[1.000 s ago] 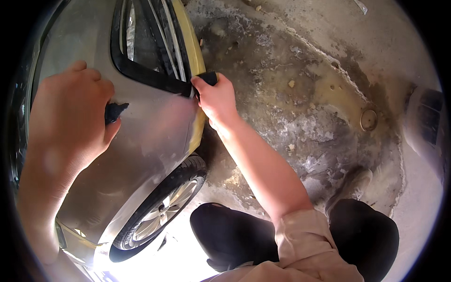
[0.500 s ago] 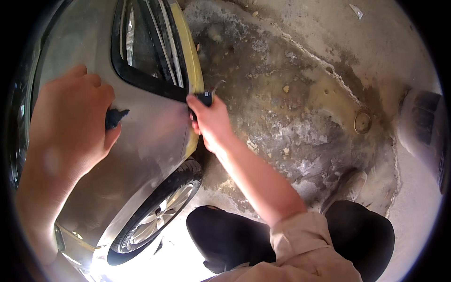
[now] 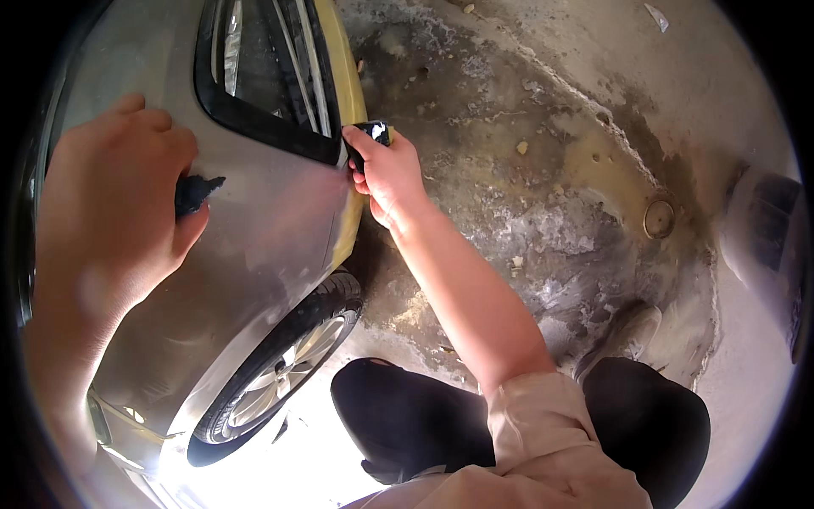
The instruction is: The person sands the front fender of a silver car using a sanding block and a cloth. They repeatedly rub the surface near the wheel arch and headlight, occasionally wiping the area with the cloth.
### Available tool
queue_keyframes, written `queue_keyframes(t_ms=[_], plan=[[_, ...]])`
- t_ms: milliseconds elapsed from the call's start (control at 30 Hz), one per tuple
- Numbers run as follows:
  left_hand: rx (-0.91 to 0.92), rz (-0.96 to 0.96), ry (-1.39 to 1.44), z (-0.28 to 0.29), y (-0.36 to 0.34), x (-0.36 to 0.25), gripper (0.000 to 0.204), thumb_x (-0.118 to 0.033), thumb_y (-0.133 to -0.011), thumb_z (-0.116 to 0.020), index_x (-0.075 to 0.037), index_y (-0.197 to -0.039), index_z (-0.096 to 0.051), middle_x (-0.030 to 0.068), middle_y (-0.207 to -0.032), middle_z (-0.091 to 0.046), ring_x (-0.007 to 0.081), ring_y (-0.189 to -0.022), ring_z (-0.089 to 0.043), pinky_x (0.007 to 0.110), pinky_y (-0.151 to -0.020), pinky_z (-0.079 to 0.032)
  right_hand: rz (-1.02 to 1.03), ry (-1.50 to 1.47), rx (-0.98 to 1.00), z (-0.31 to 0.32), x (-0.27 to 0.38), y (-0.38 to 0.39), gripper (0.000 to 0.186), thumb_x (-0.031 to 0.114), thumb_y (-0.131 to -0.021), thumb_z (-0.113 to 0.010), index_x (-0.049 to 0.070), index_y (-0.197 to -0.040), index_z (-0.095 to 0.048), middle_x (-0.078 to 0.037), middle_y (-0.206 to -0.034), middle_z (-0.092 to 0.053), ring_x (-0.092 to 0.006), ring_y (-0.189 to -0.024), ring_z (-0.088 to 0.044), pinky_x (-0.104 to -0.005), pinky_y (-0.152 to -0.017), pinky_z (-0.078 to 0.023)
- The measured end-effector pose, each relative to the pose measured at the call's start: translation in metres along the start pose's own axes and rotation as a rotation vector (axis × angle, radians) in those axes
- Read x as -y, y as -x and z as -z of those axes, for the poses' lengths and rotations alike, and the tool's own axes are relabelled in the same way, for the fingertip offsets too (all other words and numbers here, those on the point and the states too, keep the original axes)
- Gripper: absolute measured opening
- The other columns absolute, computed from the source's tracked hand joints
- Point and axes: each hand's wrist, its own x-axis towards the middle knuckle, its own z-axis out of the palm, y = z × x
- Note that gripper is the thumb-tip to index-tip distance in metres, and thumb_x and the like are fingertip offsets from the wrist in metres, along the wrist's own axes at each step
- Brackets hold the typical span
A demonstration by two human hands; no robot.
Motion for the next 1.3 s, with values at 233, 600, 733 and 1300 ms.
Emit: queue_keyframes(t_ms=[233, 600, 733, 1300], plan=[[-0.099, -0.036, 0.106, -0.014, -0.016, -0.011, 0.025, -0.017, -0.065, -0.087, -0.008, -0.073, -0.065, 0.0042, -0.079, -0.062, 0.0236, -0.088, -0.061, 0.036, -0.076, -0.053, -0.069, 0.008, -0.044, 0.034, -0.005, 0.026, 0.023, 0.022, -0.093, -0.075, 0.004, -0.094, -0.06, -0.003, -0.07, -0.058, -0.0098, -0.049, -0.05, -0.0238, -0.04, -0.035], [-0.103, -0.012, 0.064, -0.005, -0.004, -0.005, 0.025, -0.014, -0.064, -0.087, -0.007, -0.073, -0.065, 0.0057, -0.08, -0.062, 0.0257, -0.087, -0.061, 0.038, -0.075, -0.053, -0.108, -0.051, -0.011, 0.015, -0.006, 0.024, 0.021, 0.019, -0.093, -0.075, 0.004, -0.095, -0.061, -0.003, -0.07, -0.058, -0.0099, -0.053, -0.052, -0.0225, -0.041, -0.036], [-0.065, -0.009, 0.039, -0.009, -0.009, -0.011, 0.026, -0.014, -0.063, -0.087, -0.007, -0.072, -0.064, 0.0057, -0.08, -0.061, 0.0254, -0.087, -0.061, 0.038, -0.075, -0.053, -0.059, -0.034, -0.011, 0.025, 0.003, -0.002, 0.02, 0.018, -0.095, -0.073, 0.004, -0.095, -0.06, -0.003, -0.068, -0.057, -0.0101, -0.051, -0.05, -0.0238, -0.04, -0.033], [-0.192, -0.033, 0.008, -0.014, 0.0, -0.007, 0.028, -0.013, -0.061, -0.088, -0.007, -0.073, -0.063, 0.0068, -0.081, -0.061, 0.0269, -0.087, -0.061, 0.039, -0.073, -0.052, -0.079, -0.1, -0.039, 0.012, -0.008, 0.013, 0.018, 0.018, -0.094, -0.073, 0.004, -0.091, -0.062, -0.002, -0.069, -0.058, -0.0084, -0.052, -0.049, -0.0217, -0.042, -0.034]])
